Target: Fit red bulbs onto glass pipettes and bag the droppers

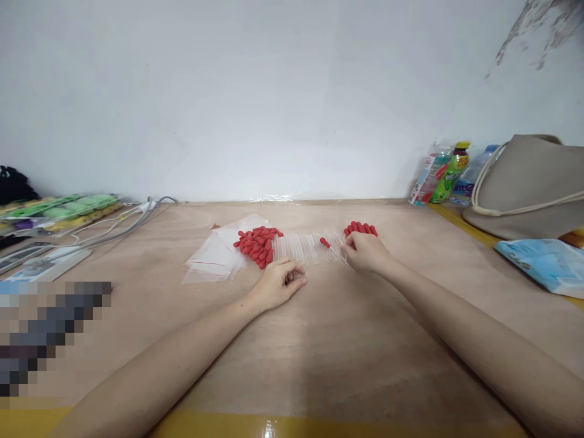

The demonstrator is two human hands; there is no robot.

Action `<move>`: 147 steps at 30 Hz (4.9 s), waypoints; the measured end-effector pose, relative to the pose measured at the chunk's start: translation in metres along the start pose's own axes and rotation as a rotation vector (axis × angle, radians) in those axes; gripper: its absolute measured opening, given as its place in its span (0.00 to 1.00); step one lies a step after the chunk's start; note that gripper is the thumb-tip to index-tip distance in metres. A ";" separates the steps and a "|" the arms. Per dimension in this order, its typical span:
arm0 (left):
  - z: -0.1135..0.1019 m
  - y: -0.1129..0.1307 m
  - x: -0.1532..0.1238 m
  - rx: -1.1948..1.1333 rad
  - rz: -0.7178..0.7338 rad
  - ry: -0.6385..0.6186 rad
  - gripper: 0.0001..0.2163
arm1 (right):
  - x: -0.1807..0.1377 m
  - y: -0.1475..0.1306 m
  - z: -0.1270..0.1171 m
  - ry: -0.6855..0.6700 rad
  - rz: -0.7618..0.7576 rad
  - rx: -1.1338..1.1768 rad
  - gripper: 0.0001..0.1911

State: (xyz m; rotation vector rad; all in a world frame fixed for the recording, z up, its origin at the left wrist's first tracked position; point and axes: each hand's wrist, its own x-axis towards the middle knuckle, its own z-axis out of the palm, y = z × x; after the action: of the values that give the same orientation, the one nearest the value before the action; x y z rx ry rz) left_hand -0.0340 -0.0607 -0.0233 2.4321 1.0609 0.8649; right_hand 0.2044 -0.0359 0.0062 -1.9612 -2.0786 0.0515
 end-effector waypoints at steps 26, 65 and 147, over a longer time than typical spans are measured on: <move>-0.024 -0.005 0.016 0.247 -0.033 0.298 0.05 | -0.022 -0.005 0.019 0.242 -0.124 -0.023 0.10; 0.011 0.008 0.009 -0.643 -0.346 0.118 0.09 | -0.044 -0.020 0.038 0.383 -0.546 0.172 0.13; -0.004 -0.003 0.003 -0.112 -0.012 0.118 0.16 | -0.015 -0.002 0.000 0.142 -0.248 0.329 0.10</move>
State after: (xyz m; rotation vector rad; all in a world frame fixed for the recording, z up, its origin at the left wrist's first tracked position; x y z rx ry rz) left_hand -0.0360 -0.0561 -0.0206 2.3041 1.0376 1.0462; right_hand 0.2026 -0.0505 0.0038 -1.4663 -2.0522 0.1844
